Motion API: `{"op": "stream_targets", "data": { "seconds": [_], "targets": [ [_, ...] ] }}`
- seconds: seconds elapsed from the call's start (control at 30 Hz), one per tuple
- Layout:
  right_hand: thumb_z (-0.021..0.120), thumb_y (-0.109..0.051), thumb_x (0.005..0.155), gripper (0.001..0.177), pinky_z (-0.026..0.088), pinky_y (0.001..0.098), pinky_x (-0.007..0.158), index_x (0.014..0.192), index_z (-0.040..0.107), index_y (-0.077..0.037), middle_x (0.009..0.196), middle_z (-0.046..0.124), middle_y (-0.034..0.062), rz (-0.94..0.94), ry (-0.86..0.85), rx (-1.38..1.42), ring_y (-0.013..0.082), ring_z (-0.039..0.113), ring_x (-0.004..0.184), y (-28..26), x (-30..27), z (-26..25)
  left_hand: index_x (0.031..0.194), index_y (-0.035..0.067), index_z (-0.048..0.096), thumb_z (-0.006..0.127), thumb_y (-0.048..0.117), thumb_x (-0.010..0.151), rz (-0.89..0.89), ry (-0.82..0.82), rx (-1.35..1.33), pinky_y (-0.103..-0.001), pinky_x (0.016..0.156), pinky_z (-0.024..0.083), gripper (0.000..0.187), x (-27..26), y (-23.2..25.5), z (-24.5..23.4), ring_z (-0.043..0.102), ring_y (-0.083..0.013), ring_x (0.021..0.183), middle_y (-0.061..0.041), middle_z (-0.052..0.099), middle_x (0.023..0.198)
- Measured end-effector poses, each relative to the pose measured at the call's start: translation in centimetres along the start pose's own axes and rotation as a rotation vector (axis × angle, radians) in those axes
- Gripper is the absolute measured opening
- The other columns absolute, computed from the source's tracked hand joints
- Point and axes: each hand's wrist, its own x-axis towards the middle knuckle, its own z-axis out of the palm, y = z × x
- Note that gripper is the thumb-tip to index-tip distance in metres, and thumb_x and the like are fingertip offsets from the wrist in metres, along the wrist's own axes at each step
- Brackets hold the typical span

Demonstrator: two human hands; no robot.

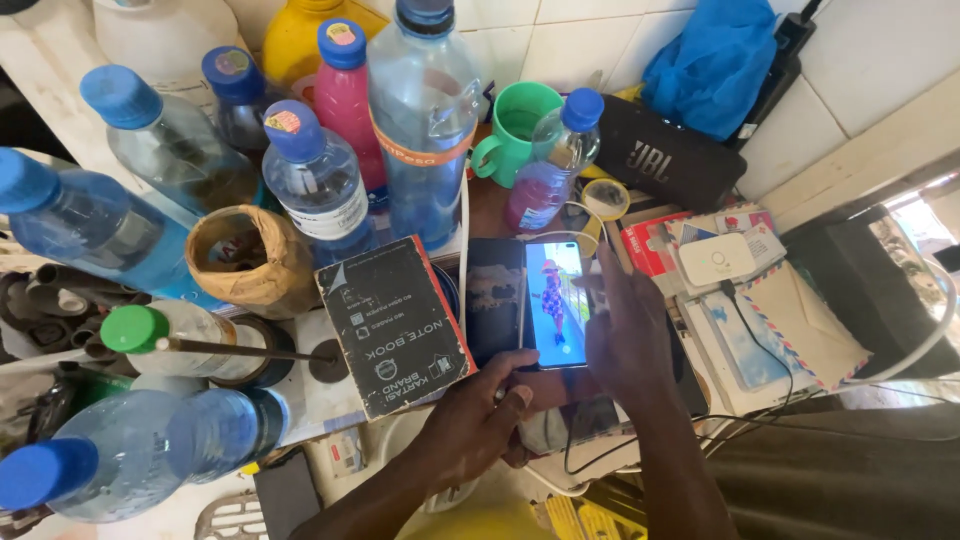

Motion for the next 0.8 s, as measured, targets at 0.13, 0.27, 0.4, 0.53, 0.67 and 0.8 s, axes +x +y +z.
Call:
{"op": "stream_targets", "data": {
  "seconds": [0.13, 0.27, 0.4, 0.53, 0.67, 0.8],
  "targets": [
    [0.040, -0.005, 0.091, 0.068, 0.046, 0.0540, 0.101, 0.159, 0.045, 0.001, 0.118, 0.079, 0.0101, 0.025, -0.010, -0.001, 0.0302, 0.060, 0.109, -0.2, -1.1, -0.1, 0.155, 0.028, 0.051, 0.042, 0.031, 0.106, 0.012, 0.000, 0.002, -0.035, 0.073, 0.058, 0.050, 0.1, 0.2, -0.1, 0.073, -0.0171, 0.063, -0.006, 0.074, 0.077],
    [0.041, -0.006, 0.091, 0.069, 0.039, 0.0568, 0.110, 0.160, 0.042, -0.002, 0.120, 0.078, 0.0116, -0.005, -0.054, -0.017, 0.0322, 0.061, 0.113, 0.0, -1.3, 0.4, 0.158, 0.036, 0.047, 0.040, 0.039, 0.104, -0.038, 0.004, 0.087, -0.039, 0.080, 0.055, 0.055, 0.5, 1.1, 0.1, 0.077, -0.0205, 0.070, -0.007, 0.074, 0.111],
    [0.043, -0.008, 0.093, 0.068, 0.042, 0.0537, 0.099, 0.160, 0.042, 0.002, 0.114, 0.079, 0.0094, -0.108, 0.018, -0.026, 0.0297, 0.056, 0.101, 0.2, -1.6, 0.9, 0.164, 0.035, 0.038, 0.039, 0.040, 0.105, -0.050, -0.017, 0.046, -0.037, 0.075, 0.059, 0.060, 0.1, 2.3, 0.0, 0.075, -0.0203, 0.059, -0.005, 0.068, 0.111],
    [0.041, -0.001, 0.088, 0.071, 0.042, 0.0569, 0.102, 0.159, 0.042, 0.001, 0.114, 0.079, 0.0077, -0.079, -0.021, -0.067, 0.0347, 0.057, 0.103, -0.2, -1.5, 0.8, 0.169, 0.038, 0.032, 0.040, 0.039, 0.106, -0.058, -0.019, 0.017, -0.035, 0.070, 0.059, 0.063, 0.2, 2.1, 0.0, 0.076, -0.0204, 0.060, -0.006, 0.075, 0.069],
    [0.043, 0.000, 0.088, 0.074, 0.039, 0.0568, 0.109, 0.162, 0.039, -0.001, 0.113, 0.079, 0.0052, -0.118, -0.001, -0.046, 0.0333, 0.056, 0.104, 0.0, -1.8, 0.8, 0.170, 0.042, 0.029, 0.039, 0.040, 0.106, -0.083, -0.023, 0.028, -0.036, 0.074, 0.059, 0.065, -0.1, 2.4, -0.1, 0.077, -0.0212, 0.064, -0.007, 0.077, 0.078],
    [0.044, -0.001, 0.087, 0.077, 0.040, 0.0549, 0.101, 0.163, 0.038, -0.001, 0.114, 0.079, 0.0057, -0.069, -0.040, -0.031, 0.0338, 0.054, 0.104, -0.4, -1.7, 0.5, 0.168, 0.041, 0.034, 0.042, 0.038, 0.105, -0.059, 0.011, 0.046, -0.037, 0.076, 0.058, 0.064, 0.4, 1.5, 0.2, 0.077, -0.0222, 0.064, -0.005, 0.070, 0.113]
  ]
}}
